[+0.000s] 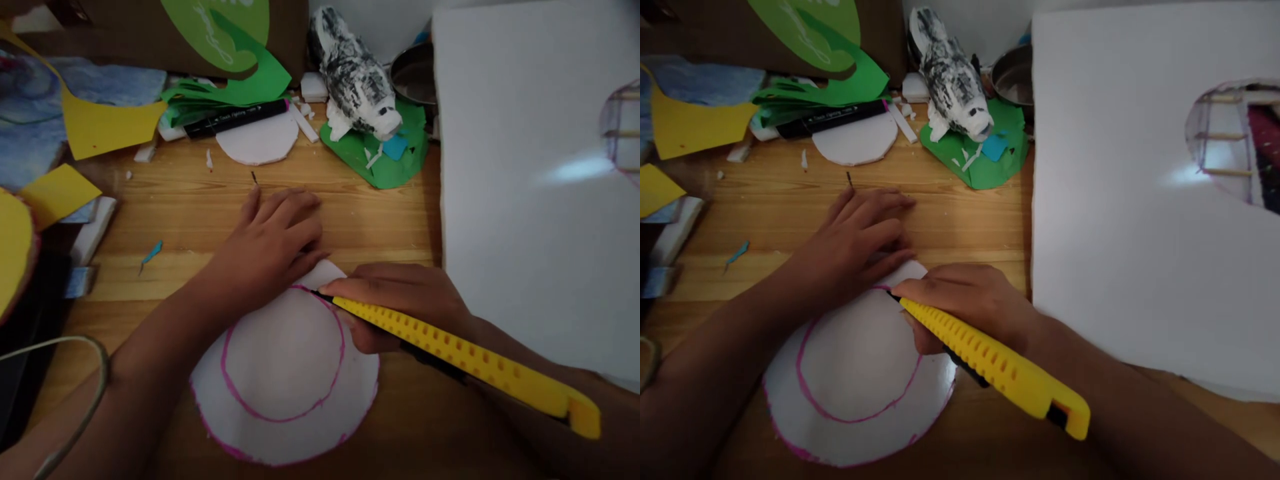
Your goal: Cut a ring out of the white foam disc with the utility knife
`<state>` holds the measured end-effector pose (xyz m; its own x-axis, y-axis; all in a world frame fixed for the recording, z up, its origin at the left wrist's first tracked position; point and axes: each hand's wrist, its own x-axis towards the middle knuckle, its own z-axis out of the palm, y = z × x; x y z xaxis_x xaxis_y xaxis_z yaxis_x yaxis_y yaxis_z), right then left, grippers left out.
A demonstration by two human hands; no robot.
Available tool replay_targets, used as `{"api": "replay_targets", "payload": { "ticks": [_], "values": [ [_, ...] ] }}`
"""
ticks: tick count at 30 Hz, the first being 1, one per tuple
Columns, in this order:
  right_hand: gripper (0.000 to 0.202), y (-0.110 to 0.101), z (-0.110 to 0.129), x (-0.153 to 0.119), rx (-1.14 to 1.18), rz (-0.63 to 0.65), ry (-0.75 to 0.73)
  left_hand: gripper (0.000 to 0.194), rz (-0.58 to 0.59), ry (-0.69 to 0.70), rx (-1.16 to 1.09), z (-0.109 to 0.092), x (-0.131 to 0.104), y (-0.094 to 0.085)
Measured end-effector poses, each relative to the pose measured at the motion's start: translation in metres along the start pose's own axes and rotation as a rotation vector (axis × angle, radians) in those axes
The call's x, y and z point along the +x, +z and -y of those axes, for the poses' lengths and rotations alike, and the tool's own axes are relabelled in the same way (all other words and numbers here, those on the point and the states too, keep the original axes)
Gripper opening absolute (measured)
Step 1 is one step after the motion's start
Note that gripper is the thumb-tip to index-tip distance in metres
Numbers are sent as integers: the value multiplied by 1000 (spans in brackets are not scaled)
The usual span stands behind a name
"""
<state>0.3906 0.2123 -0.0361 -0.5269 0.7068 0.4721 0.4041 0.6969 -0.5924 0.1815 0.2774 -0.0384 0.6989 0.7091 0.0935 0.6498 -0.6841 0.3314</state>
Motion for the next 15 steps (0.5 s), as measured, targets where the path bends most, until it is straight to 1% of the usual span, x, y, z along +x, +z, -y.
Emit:
{"api": "replay_targets", "payload": {
  "ticks": [2,6,8,11,15],
  "values": [
    [16,-1,2,-1,-1,-19,36,23,-3,11,-5,2,0,1],
    [16,-7,5,-4,28,27,84,22,-30,14,-6,5,0,3],
    [17,-10,5,-4,69,74,100,22,-37,6,-1,5,0,4],
    [20,-13,4,-5,46,112,93,23,-38,-2,-2,5,-1,5],
    [23,-15,3,-5,-13,110,25,23,-31,-8,4,4,-1,4]
  ]
}}
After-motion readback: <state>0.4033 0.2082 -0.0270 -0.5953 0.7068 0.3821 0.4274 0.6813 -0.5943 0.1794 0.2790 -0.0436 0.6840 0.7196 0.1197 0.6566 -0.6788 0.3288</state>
